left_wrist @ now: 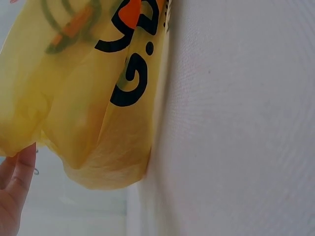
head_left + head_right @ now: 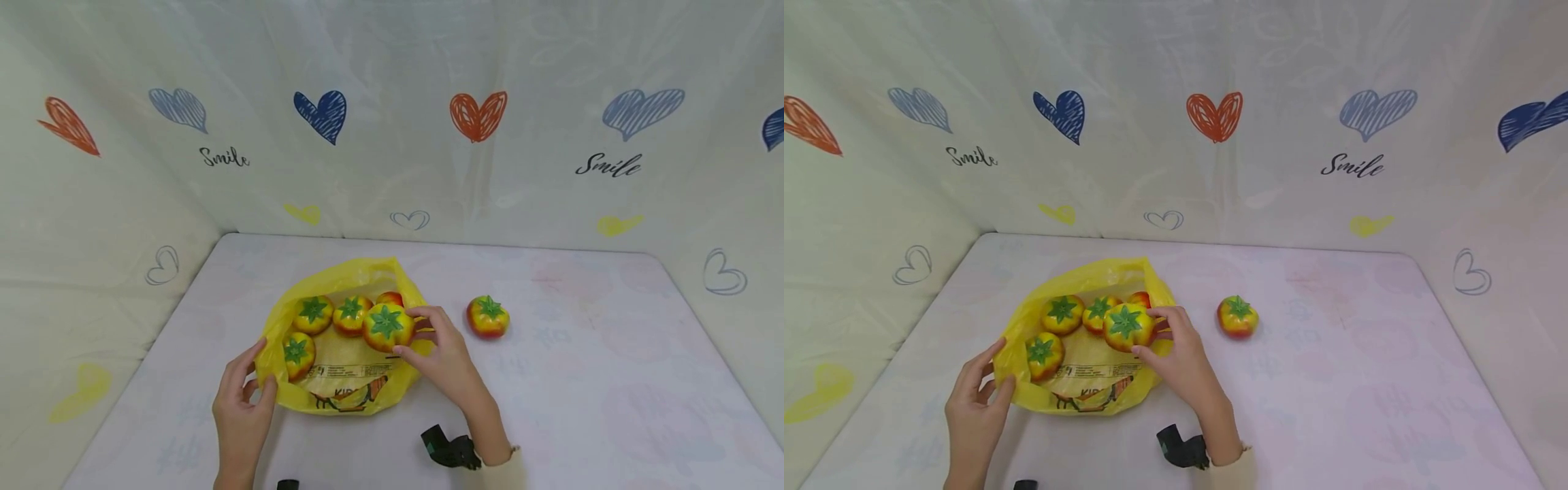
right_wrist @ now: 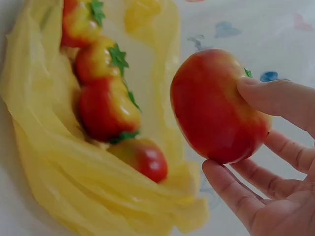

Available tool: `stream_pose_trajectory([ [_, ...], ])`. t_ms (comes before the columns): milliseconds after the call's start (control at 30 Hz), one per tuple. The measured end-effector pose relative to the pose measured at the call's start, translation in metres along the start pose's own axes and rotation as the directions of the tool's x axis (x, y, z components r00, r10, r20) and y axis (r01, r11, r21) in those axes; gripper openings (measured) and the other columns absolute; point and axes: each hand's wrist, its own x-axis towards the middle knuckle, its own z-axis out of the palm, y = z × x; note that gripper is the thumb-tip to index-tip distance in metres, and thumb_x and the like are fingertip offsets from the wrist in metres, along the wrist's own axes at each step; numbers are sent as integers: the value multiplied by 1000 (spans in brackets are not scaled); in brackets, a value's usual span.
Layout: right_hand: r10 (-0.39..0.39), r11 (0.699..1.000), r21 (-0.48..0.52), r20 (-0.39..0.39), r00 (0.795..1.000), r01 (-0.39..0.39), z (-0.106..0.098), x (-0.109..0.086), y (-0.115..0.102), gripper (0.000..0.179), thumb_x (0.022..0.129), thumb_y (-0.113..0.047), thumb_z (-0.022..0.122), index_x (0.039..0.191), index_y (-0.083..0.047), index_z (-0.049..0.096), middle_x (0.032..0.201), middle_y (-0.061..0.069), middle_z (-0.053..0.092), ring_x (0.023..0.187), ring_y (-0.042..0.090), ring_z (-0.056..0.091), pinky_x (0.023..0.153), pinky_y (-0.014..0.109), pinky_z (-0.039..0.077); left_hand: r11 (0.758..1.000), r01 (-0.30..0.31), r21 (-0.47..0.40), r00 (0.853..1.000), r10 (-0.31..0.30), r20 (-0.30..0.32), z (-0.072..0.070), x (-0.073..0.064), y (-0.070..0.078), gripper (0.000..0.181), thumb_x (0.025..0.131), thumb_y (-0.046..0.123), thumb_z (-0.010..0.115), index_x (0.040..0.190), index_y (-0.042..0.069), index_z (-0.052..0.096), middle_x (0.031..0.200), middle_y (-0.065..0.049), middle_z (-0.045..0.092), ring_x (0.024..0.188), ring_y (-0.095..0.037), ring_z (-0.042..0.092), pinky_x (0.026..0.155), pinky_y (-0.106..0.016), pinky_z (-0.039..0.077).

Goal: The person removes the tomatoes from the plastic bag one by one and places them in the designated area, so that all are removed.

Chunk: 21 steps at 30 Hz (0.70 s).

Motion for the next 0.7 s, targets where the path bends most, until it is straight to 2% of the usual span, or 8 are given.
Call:
stream_pose_trajectory([
  [67,13,1000,22,-35,999,-12,-8,-1,2,52,76,-14,76,121,-9,51,120,5,50,103,20,54,90,38,50,1000,0,3,1000,0,-1,0,0,0,57,75,-16,59,125,11,59,114,-3,57,93,2,49,69,0,42],
  [233,41,998,59,-111,993,-35,-29,-3,9,53,78,-13,74,123,-7,48,124,7,48,105,21,51,92,28,49,1000,9,-3,1000,-9,2,0,0,1,57,75,-16,59,125,12,60,114,1,56,93,1,49,70,0,42],
  [300,66,997,51,-144,987,-59,-37,-4,12,53,79,-14,73,124,-6,46,125,7,47,105,18,50,93,21,47,1000,12,-3,1000,-12,3,0,0,1,57,76,-16,59,125,12,60,114,2,56,93,1,49,70,0,41],
  [400,102,994,55,-205,973,-93,-47,-5,16,54,79,-12,72,125,-5,45,125,7,48,103,16,52,92,20,47,1000,11,-2,1000,-11,2,0,0,2,57,76,-15,58,125,12,59,115,0,56,93,1,49,70,0,41],
  [567,150,988,80,-334,931,-131,-62,-7,26,54,80,-9,71,127,-4,44,124,6,49,100,8,53,86,12,47,1000,7,0,1000,-7,-3,0,0,0,56,76,-15,59,125,12,60,115,-4,57,93,2,49,70,0,41],
  [700,199,980,112,-435,878,-167,-73,-9,32,53,82,-9,69,128,-3,42,123,-1,46,103,7,50,86,5,43,1000,-3,-9,1000,3,-6,0,0,1,55,76,-15,58,125,11,60,114,-4,57,92,2,49,70,0,41],
])
